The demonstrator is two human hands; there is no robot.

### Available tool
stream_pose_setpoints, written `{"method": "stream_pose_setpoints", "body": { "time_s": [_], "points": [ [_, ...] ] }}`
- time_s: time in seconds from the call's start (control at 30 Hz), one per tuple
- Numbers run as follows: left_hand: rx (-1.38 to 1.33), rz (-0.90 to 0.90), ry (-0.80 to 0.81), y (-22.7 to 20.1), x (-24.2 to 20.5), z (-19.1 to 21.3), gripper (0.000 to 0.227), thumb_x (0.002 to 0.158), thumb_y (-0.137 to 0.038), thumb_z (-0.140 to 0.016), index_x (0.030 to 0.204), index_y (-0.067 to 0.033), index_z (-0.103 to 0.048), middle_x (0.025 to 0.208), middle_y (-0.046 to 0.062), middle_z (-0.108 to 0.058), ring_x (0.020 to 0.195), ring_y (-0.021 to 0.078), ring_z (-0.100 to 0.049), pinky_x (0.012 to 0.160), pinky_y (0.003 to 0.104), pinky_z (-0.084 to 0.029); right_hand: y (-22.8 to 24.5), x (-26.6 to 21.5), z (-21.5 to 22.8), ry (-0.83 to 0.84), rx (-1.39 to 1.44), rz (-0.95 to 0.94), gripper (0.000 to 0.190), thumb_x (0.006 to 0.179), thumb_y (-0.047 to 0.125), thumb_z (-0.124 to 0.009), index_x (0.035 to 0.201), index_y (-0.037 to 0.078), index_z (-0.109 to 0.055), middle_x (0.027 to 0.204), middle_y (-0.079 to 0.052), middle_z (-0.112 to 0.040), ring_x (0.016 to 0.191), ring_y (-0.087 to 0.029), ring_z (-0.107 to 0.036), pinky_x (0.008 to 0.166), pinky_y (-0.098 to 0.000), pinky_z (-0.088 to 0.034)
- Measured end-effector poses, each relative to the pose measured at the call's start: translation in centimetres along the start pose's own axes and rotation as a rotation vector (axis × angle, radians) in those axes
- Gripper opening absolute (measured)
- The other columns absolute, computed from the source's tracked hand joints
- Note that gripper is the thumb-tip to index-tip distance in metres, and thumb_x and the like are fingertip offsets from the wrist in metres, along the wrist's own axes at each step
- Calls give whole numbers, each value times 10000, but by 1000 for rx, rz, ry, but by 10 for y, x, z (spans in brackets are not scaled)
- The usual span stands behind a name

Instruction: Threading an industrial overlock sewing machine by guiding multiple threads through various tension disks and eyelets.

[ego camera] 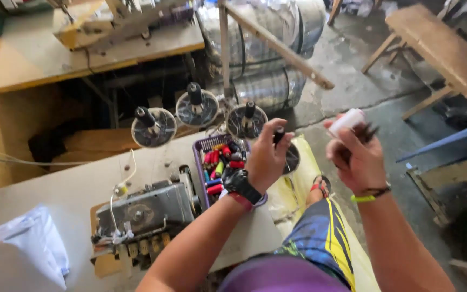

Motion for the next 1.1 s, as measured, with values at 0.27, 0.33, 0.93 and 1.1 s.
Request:
{"method": "stream_pose_setpoints", "body": {
  "time_s": [0.27, 0.33, 0.93, 1.1],
  "points": [
    [-146, 540, 235, 31, -93, 30, 286, 989, -346, -660, 1239, -228, -585, 883, 151, -740, 750, 338, -746, 729, 413, -593, -45, 25, -18, 29, -536, 349, 394, 852, -36, -844, 1187, -2, -638, 1088, -129, -752, 981, -150, -736, 876, -265, -562],
    [-147, 594, 242, 46, -111, 31, 295, 990, -352, -664, 1242, -221, -582, 922, 150, -744, 768, 315, -746, 747, 399, -594, -41, 19, -33, 51, -664, 321, 388, 871, 45, -851, 1213, 63, -667, 1064, -110, -762, 1010, -122, -721, 909, -267, -550],
    [-44, 554, 429, 33, -129, 47, 342, 1001, -372, -646, 1260, -159, -577, 1104, 222, -732, 1121, 430, -682, 960, 489, -559, -90, -67, 8, 178, -1232, 92, 210, 938, 263, -728, 1073, 117, -795, 1078, -161, -726, 884, -337, -731, 764, -422, -586],
    [28, 444, 622, 33, -134, 30, 316, 987, -379, -647, 1254, -220, -591, 1075, 152, -734, 1114, 382, -688, 966, 461, -561, -68, -73, -26, 179, -954, 154, 497, 870, 199, -804, 1355, 251, -705, 1297, -37, -692, 906, -203, -724, 842, -353, -565]
  ]
}}
Point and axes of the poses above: each hand's wrist, its own x-axis towards the middle knuckle, its own z-axis out of the back of the hand, y = z × x, the point moved 5 cm from there along x, towards the middle knuckle
